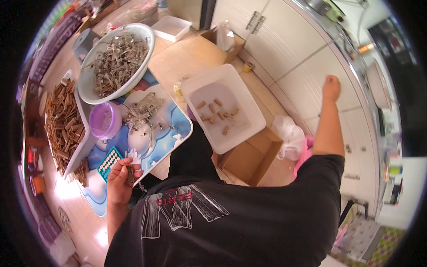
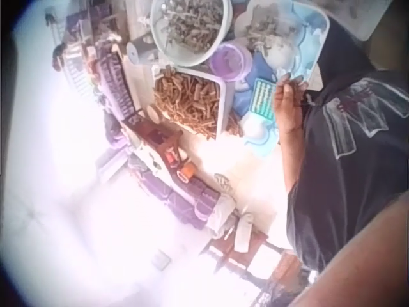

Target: The person assembles small metal clips by hand, inserting them into cardboard tubes.

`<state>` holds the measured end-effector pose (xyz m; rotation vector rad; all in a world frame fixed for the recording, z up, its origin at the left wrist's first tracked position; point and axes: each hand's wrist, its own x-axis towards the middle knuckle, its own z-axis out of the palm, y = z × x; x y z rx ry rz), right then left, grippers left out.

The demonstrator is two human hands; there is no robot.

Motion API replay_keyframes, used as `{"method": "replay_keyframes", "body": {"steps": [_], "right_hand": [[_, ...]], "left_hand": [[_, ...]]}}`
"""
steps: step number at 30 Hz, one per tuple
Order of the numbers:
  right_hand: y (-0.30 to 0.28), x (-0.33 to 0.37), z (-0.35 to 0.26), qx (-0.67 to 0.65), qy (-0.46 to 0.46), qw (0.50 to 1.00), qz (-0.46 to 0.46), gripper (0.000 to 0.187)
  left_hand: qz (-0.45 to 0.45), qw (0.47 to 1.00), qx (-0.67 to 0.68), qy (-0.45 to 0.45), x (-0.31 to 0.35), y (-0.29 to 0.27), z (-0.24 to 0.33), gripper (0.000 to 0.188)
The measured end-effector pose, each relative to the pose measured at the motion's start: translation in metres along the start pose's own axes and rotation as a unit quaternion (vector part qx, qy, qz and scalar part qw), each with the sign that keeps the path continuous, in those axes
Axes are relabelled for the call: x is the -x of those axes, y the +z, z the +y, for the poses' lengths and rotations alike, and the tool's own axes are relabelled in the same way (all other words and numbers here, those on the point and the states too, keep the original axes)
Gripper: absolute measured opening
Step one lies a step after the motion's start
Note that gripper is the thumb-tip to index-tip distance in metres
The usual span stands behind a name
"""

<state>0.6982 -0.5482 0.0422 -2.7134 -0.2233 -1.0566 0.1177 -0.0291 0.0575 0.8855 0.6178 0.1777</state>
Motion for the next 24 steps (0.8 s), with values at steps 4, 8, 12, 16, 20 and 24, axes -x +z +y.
{"method": "replay_keyframes", "body": {"steps": [4, 8, 12, 16, 20, 24], "right_hand": [[0.012, -0.064, 0.044, 0.081, 0.022, 0.996, 0.019, 0.052], [0.024, -0.135, 0.113, 0.163, 0.042, 0.977, 0.127, 0.086], [0.044, -0.184, 0.117, 0.109, 0.058, 0.985, 0.119, 0.092], [0.055, -0.212, 0.125, 0.011, 0.167, 0.985, 0.044, 0.113], [0.064, -0.227, 0.130, 0.047, 0.270, 0.962, -0.015, 0.120], [0.059, -0.227, 0.082, 0.106, 0.329, 0.935, -0.078, 0.119]], "left_hand": [[0.039, 0.999, -0.020, 0.016, -0.013, 0.019, 0.010, 0.025], [0.087, 0.996, -0.014, 0.009, -0.030, 0.039, 0.016, 0.024], [0.138, 0.990, -0.028, 0.022, -0.037, 0.059, 0.019, 0.024], [0.174, 0.984, -0.030, 0.033, -0.045, 0.071, 0.024, 0.025], [0.190, 0.980, -0.026, 0.056, -0.057, 0.087, 0.028, 0.025], [0.214, 0.968, -0.102, 0.087, -0.060, 0.114, 0.048, 0.025]]}}
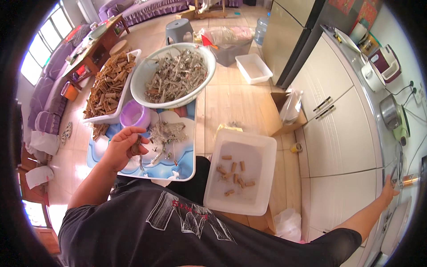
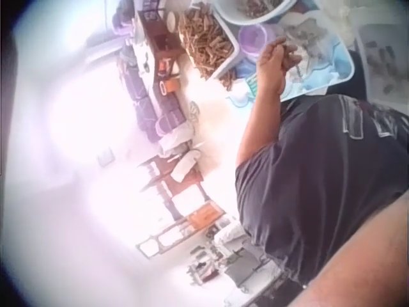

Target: The person assembles small metal clips by hand, inserting them into cardboard tubes.

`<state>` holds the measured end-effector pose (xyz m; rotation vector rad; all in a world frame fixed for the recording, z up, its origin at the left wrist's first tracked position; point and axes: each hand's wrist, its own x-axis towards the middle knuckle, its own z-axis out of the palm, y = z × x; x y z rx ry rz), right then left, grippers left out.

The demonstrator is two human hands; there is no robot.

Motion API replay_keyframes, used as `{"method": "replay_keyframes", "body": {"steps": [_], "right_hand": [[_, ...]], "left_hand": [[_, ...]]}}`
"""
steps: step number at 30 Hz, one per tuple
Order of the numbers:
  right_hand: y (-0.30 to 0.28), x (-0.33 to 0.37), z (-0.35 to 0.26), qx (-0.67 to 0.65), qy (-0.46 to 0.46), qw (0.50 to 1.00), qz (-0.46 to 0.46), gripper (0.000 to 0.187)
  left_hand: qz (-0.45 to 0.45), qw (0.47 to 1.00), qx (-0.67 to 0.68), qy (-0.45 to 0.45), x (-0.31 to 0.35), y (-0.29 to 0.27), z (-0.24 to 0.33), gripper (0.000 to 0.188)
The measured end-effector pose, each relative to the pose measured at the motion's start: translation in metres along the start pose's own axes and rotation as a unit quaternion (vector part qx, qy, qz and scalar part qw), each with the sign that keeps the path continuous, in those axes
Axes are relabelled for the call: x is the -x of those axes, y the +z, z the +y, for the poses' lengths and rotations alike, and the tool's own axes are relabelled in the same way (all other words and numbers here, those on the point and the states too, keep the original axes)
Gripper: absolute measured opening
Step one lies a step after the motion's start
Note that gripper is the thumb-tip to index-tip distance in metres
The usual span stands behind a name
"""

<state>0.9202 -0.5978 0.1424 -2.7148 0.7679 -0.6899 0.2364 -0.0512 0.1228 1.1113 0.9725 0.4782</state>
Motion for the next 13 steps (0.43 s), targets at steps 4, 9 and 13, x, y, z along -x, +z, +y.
{"method": "replay_keyframes", "body": {"steps": [4, 9, 13], "right_hand": [[-0.015, 0.010, -0.011, 0.027, 0.063, 0.998, 0.012, 0.108], [-0.012, 0.013, -0.011, 0.020, 0.069, 0.997, 0.016, 0.089], [-0.005, 0.003, 0.007, 0.037, 0.069, 0.996, 0.050, 0.083]], "left_hand": [[-0.027, 0.986, 0.021, 0.161, 0.017, 0.033, 0.063, 0.025], [-0.113, 0.930, 0.062, 0.343, 0.056, 0.077, 0.137, 0.023], [-0.126, 0.819, -0.095, 0.552, 0.081, 0.092, 0.161, 0.021]]}}
